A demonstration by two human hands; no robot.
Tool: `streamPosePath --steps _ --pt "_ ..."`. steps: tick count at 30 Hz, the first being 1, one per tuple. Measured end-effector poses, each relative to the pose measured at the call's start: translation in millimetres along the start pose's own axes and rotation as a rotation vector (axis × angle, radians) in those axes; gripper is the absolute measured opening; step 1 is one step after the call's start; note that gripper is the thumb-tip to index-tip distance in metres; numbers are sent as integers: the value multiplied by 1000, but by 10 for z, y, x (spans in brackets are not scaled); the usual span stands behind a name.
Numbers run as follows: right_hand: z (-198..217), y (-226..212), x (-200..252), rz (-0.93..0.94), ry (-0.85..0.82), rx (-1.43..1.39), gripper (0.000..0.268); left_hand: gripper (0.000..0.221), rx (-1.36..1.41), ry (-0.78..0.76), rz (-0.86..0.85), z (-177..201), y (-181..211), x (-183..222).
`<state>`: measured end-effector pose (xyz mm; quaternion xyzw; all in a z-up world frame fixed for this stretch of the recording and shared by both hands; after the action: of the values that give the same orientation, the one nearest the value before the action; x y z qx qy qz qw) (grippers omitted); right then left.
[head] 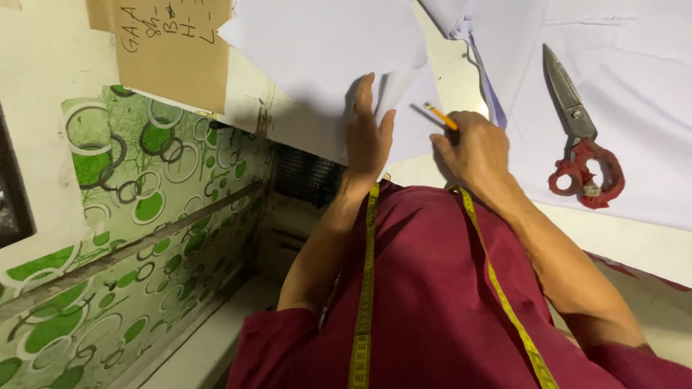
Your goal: Cutting fabric using paper patterns as a guide, marking with a pencil, and organizing the pattern pieces.
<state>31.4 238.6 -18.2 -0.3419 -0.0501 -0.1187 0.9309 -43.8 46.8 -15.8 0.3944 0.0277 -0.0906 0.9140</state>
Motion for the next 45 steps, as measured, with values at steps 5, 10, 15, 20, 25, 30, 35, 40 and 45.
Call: streamPosePath --steps 5,10,15,20,25,30,35,40,45 --pt "-150 113 -90 68 27 -48 22 57 95 -14 -92 -65 -173 49" --pt "-174 125 -137 -167 -56 -787 20 52 217 -65 -318 91 81 56" --pt "-65 -58 -114 -164 -27 -970 31 34 252 -144 -395 -14 49 69" --pt "-127 -33 -155 -203 1 -1060 22 35 246 -165 -465 -3 183 39" --pt "-16 -130 -72 -262 -34 -1006 5 65 17 -24 -533 -93 159 103" --pt "-44 6 -37 -283 -84 -950 12 45 -42 1 -659 -439 -58 309" --pt "-5 -10 -32 -296 -88 -951 13 17 -24 -44 -759 -281 206 338" --pt "13 -30 -46 -290 -85 -928 14 31 10 -128 -656 -79 524 317" --pt "36 -64 -51 -290 -75 -926 14 17 -34 -94 -668 -221 367 358"
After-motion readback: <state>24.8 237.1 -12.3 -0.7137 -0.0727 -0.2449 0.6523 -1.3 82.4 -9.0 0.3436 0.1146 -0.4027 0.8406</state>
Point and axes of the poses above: each hand's wrist, its own x-axis away from the middle knuckle, its own z-axis out of the back of the hand, y = z × x, the point moved 7 cm from there along -x, towards the middle knuckle, and after that the axes turned 4 degrees about y, right-handed, at the moved point
